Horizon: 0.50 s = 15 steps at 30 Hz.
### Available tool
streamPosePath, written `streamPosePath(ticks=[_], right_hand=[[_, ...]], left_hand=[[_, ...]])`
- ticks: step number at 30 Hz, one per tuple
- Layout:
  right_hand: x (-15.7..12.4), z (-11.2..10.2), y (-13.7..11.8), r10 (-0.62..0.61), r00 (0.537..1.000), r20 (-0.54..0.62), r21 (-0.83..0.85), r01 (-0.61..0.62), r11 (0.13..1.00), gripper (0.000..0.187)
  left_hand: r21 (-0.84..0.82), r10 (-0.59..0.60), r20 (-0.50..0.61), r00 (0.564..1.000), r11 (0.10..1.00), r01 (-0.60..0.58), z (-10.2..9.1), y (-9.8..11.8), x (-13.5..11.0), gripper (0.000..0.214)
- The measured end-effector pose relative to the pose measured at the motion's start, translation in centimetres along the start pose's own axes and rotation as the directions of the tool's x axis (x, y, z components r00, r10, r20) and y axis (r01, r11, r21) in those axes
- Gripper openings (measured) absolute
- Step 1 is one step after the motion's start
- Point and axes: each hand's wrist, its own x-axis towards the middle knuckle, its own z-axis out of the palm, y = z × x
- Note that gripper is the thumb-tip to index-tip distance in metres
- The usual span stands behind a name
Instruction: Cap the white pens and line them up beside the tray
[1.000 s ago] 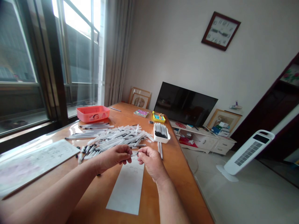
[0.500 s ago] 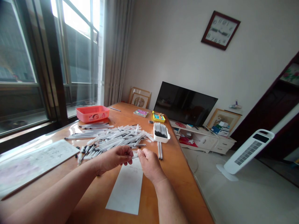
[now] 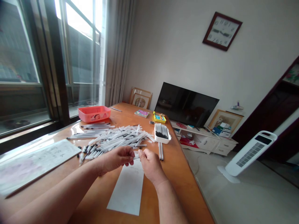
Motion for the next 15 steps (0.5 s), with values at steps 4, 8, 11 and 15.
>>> streamPosePath(ticks=[4,8,11,15], right_hand=[[0.07,-0.2,-0.01,0.052,0.999,0.015,-0.015,-0.051,0.999,0.055],[-0.04,-0.61,-0.37,0.027,0.999,0.018,0.047,-0.028,0.999,0.05],[-0.15,-0.63,-0.4,-0.012,0.999,0.033,0.064,0.01,0.998,0.044],[-0.1,-0.35,-0.08,-0.014,0.999,0.034,0.034,0.012,0.999,0.048]], left_hand=[[-0.001,0.009,0.007,1.0,1.0,-0.009,0.0,0.29,-0.14,0.019],[0.013,-0.006,-0.019,1.0,1.0,0.006,-0.15,0.85,-0.4,0.017],[0.013,-0.008,-0.024,1.0,1.0,0.009,-0.18,0.86,-0.46,0.017],[0.009,0.001,-0.001,1.0,1.0,-0.001,-0.08,0.65,-0.37,0.017]])
